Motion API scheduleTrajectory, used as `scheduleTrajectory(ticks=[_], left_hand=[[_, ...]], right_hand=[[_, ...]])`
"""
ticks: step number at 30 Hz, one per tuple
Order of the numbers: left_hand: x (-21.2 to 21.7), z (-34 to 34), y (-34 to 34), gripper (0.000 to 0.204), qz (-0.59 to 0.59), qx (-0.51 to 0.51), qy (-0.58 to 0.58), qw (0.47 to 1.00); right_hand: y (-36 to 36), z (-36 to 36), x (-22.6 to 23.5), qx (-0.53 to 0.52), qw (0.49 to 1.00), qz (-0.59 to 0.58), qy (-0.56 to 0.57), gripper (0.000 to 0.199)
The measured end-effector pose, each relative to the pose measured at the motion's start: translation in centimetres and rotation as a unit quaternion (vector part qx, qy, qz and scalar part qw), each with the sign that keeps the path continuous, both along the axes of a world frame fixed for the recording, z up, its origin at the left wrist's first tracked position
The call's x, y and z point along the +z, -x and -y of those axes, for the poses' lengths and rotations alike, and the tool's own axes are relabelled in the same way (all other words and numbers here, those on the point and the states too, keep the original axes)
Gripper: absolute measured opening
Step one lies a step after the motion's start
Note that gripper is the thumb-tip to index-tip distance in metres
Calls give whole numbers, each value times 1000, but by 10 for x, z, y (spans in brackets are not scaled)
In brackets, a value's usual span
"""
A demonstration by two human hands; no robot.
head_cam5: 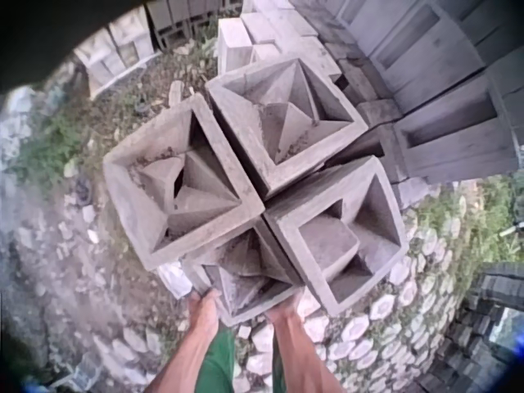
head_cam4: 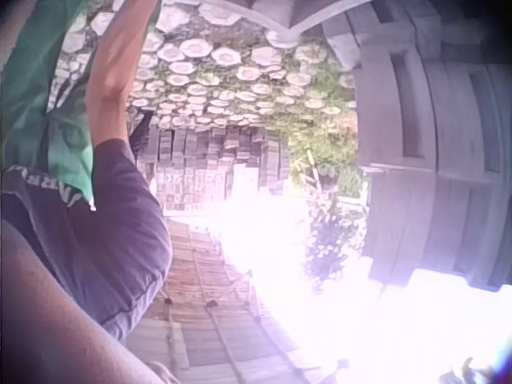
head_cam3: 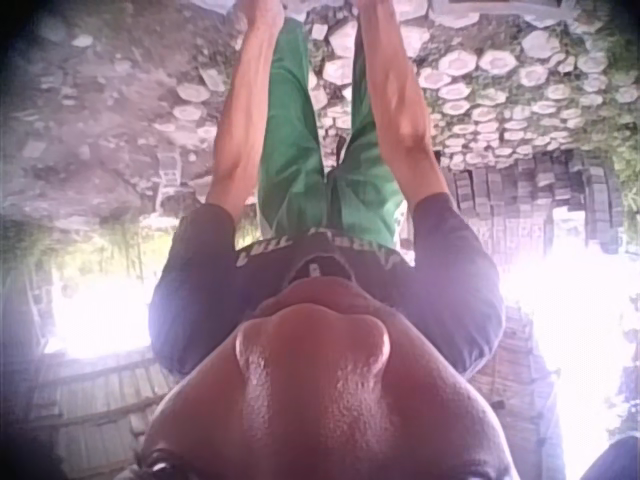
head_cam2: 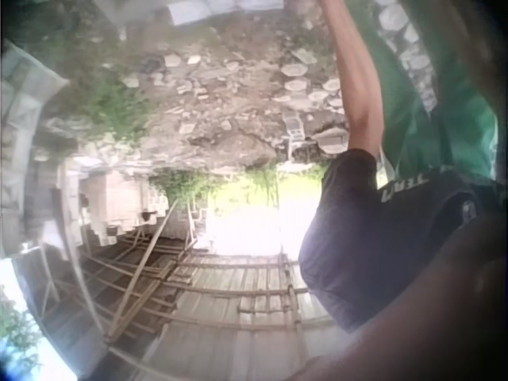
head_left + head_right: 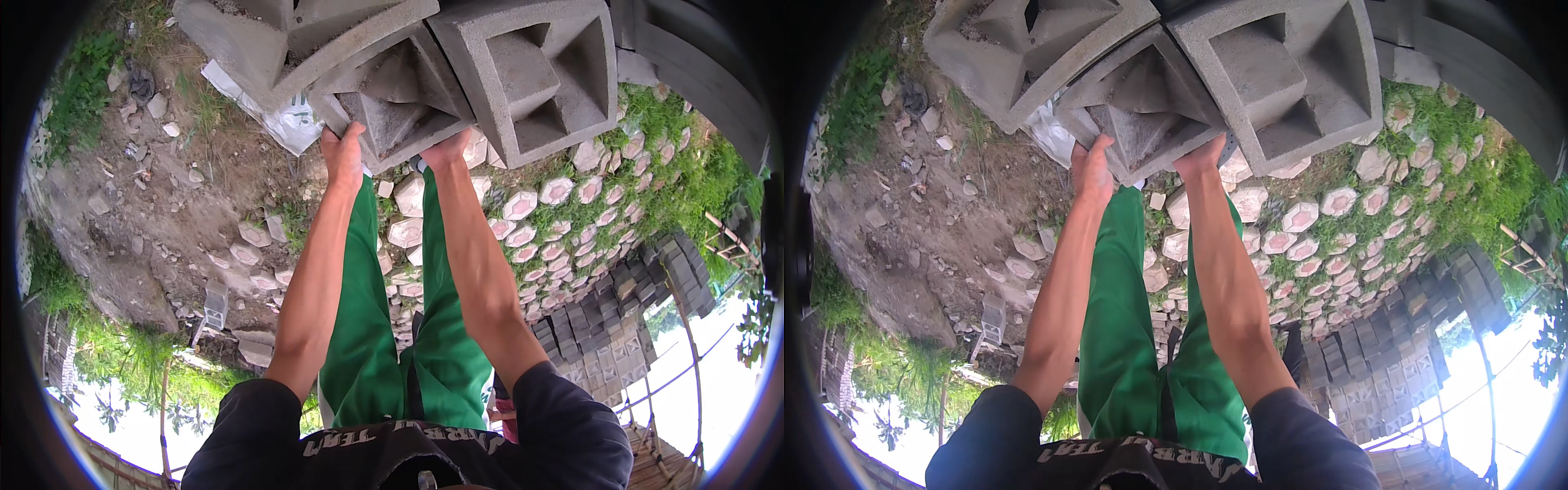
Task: The person picks up concrete ventilation blocks one by one from various stacks and places them on a new stack.
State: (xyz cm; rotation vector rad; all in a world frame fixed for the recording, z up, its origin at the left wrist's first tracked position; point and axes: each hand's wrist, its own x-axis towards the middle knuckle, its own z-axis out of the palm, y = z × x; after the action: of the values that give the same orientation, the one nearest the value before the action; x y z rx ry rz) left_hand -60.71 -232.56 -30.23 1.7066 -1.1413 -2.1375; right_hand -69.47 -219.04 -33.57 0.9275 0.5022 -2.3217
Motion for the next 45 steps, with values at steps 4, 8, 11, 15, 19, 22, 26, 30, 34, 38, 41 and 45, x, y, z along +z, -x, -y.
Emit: scheduleTrajectory(ticks=[4, 8, 11, 15, 19, 22, 26, 30, 34, 38, 41, 45], left_hand=[[-11, 16, -13, 56, -69, -8, -97, 993], [11, 19, 4, 78, -152, -12, -88, 984], [11, 26, 3, 85, -134, -6, -106, 985], [45, 16, 7, 87, -21, -62, -204, 977], [80, 0, -32, 75, 97, -256, -181, 945], [120, -18, -64, 54, 104, -380, -156, 906], [182, -20, -109, 45, 113, -531, -99, 834], [237, -17, -115, 29, 147, -582, -53, 798], [235, -11, -93, 25, 86, -605, -36, 791], [283, -71, -19, 15, 55, -676, 91, 730], [307, -139, 29, 17, 12, -643, 74, 763], [348, -243, 77, 19, -40, -642, 61, 763]], right_hand=[[-3, 1, 1, 3, 1000, 13, 12, 61], [-17, -2, 8, -19, 999, 12, 29, 69], [-44, 3, 26, 20, 998, 54, -8, 79], [-74, -3, 71, 203, 962, 137, -121, 86], [-109, -17, 127, 386, 913, 63, -116, 84], [-139, -37, 162, 448, 874, 24, -187, 74], [-193, -73, 191, 413, 839, -84, -345, 53], [-223, -114, 232, 282, 874, -45, -392, 43], [-199, -166, 286, 209, 887, -31, -410, 40], [-175, -226, 302, 167, 883, -44, -438, 41], [-148, -280, 323, 152, 869, -48, -469, 45], [-140, -356, 339, 80, 852, -82, -512, 47]])
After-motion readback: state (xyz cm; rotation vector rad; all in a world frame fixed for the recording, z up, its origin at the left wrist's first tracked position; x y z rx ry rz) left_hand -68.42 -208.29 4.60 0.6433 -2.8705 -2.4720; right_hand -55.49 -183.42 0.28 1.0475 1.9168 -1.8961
